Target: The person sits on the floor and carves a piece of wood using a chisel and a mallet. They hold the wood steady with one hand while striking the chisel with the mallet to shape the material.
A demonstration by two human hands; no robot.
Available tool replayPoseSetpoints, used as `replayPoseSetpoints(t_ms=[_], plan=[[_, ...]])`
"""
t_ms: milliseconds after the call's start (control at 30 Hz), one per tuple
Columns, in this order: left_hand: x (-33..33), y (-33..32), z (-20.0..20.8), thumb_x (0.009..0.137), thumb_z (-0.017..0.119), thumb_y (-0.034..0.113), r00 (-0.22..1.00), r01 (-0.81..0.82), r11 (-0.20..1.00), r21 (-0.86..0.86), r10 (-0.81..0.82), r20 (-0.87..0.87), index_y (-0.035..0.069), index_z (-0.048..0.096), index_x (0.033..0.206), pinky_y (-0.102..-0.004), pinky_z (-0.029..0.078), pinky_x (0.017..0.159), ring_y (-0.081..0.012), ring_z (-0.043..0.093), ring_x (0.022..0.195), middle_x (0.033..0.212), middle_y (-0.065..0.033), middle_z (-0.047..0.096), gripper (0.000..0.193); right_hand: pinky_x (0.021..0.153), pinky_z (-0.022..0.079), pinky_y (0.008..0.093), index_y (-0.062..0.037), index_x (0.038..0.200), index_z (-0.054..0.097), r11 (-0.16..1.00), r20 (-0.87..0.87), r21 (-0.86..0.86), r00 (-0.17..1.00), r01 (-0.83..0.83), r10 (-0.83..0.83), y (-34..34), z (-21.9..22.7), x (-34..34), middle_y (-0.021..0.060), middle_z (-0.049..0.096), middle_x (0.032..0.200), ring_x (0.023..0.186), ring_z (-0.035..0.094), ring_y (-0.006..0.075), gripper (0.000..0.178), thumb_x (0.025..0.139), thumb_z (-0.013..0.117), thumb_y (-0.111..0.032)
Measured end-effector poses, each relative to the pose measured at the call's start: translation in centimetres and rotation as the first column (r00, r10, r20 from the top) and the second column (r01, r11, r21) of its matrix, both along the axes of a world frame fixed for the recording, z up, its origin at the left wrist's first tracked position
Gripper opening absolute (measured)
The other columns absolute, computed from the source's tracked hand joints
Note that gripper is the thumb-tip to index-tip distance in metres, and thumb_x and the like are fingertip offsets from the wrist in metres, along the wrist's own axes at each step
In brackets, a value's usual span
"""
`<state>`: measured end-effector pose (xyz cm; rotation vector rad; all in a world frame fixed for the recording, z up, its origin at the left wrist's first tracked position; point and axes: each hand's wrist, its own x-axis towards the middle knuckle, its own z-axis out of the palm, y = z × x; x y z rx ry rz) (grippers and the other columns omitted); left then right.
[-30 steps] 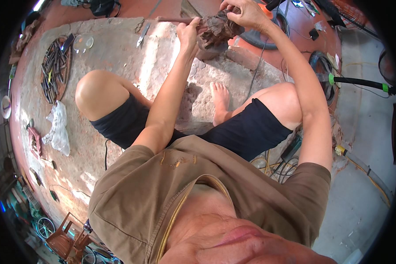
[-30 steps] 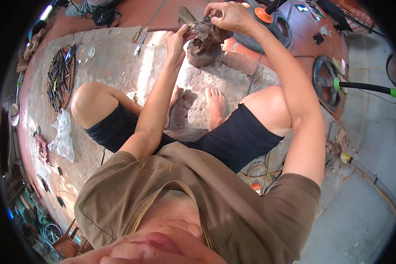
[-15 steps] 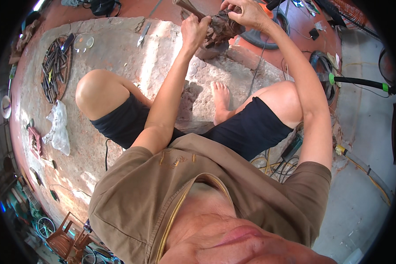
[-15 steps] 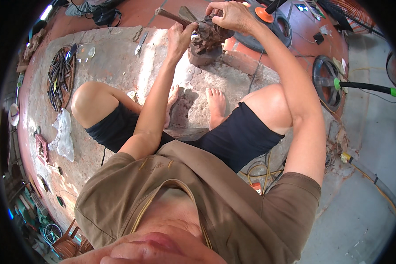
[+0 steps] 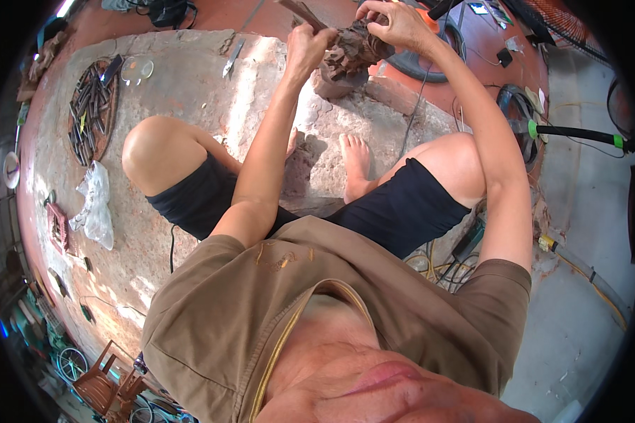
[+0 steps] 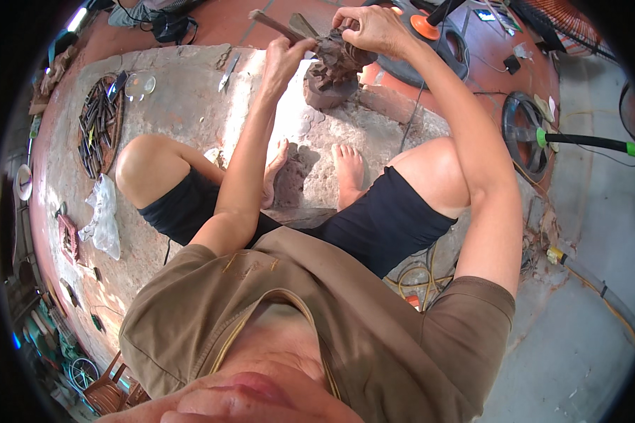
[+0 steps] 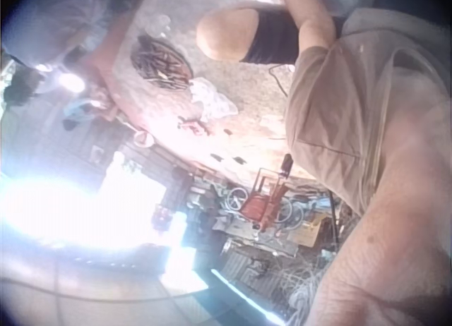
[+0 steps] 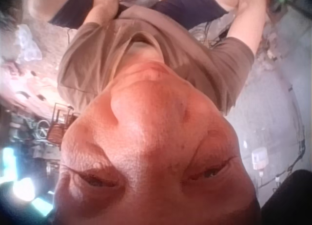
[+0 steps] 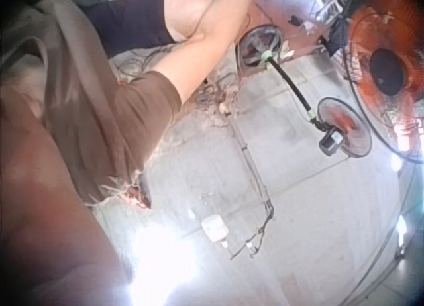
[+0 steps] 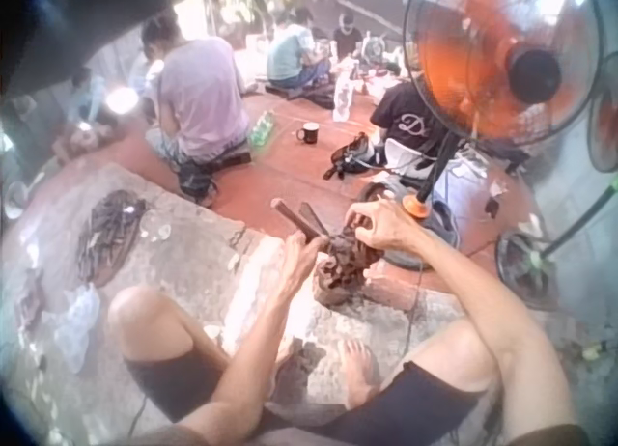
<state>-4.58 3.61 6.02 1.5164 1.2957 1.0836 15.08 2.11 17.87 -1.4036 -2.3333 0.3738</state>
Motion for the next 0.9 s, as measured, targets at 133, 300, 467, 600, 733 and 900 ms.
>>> replayPoseSetpoints(t_ms=[133, 300, 467, 600, 733, 900], plan=[[1.5, -0.4, 0.5, 0.084, 0.069, 0.030, 0.975, -0.150, 0.964, 0.218, 0.180, -0.127, -0.005, 0.073, 0.088, -0.0385, 0.050, 0.064, -0.0250, 0.067, 0.070, 0.076, -0.0157, 0.071, 0.036, 0.065, 0.055, 0.0380, -0.0056, 0.096, 0.069, 1.000, -0.094, -0.012, 0.996, -0.009, 0.008, 0.5, -0.6, 0.1, 0.0155, 0.071, 0.079, 0.070, 0.069, 0.0288, 0.028, 0.072, 0.059, -0.015], [-0.2, 0.0, 0.7, 0.083, 0.067, 0.032, 0.964, 0.126, 0.990, 0.068, -0.106, -0.243, -0.006, 0.071, 0.089, -0.0426, 0.051, 0.071, -0.0332, 0.070, 0.079, 0.083, -0.0223, 0.071, 0.039, 0.067, 0.055, 0.0377, -0.0056, 0.095, 0.069, 1.000, 0.022, -0.012, 1.000, -0.001, 0.001, 0.0, 0.1, 0.0, 0.0150, 0.071, 0.079, 0.072, 0.070, 0.0284, 0.027, 0.072, 0.059, -0.015], [1.0, -0.6, 1.8, 0.083, 0.067, 0.033, 0.956, 0.000, 0.966, 0.258, 0.075, -0.282, -0.004, 0.070, 0.093, -0.0454, 0.050, 0.070, -0.0366, 0.068, 0.076, 0.077, -0.0226, 0.069, 0.039, 0.068, 0.055, 0.0382, -0.0067, 0.095, 0.070, 0.997, -0.005, 0.067, 0.999, -0.044, 0.045, 0.2, -0.6, 0.2, 0.0149, 0.071, 0.081, 0.074, 0.070, 0.0285, 0.027, 0.073, 0.058, -0.016], [-0.1, -0.6, 2.9, 0.081, 0.068, 0.034, 0.913, 0.153, 0.981, 0.119, -0.094, -0.398, -0.004, 0.070, 0.091, -0.0439, 0.051, 0.071, -0.0375, 0.068, 0.076, 0.078, -0.0238, 0.069, 0.039, 0.069, 0.055, 0.0388, -0.0076, 0.095, 0.070, 0.999, 0.054, -0.029, 0.998, 0.024, -0.022, -0.2, 0.1, 0.2, 0.0151, 0.072, 0.083, 0.076, 0.070, 0.0297, 0.026, 0.073, 0.058, -0.016], [0.6, -0.3, 0.0, 0.083, 0.067, 0.034, 0.983, -0.033, 0.974, 0.223, 0.073, -0.170, -0.002, 0.072, 0.091, -0.0413, 0.051, 0.071, -0.0330, 0.069, 0.074, 0.079, -0.0199, 0.071, 0.037, 0.068, 0.055, 0.0394, -0.0087, 0.094, 0.070, 0.996, 0.033, 0.074, 0.998, -0.055, 0.053, 0.4, -0.5, 0.1, 0.0145, 0.072, 0.082, 0.074, 0.070, 0.0299, 0.026, 0.073, 0.059, -0.017], [0.1, -0.4, 0.8, 0.079, 0.072, 0.034, 0.955, 0.088, 0.992, 0.092, -0.058, -0.289, -0.005, 0.071, 0.086, -0.0432, 0.052, 0.070, -0.0335, 0.068, 0.071, 0.074, -0.0200, 0.069, 0.039, 0.065, 0.055, 0.0389, -0.0095, 0.093, 0.070, 0.998, 0.063, 0.066, 0.998, 0.001, -0.005, 0.0, -0.2, 0.3, 0.0124, 0.072, 0.078, 0.071, 0.070, 0.0284, 0.024, 0.073, 0.060, -0.017]])
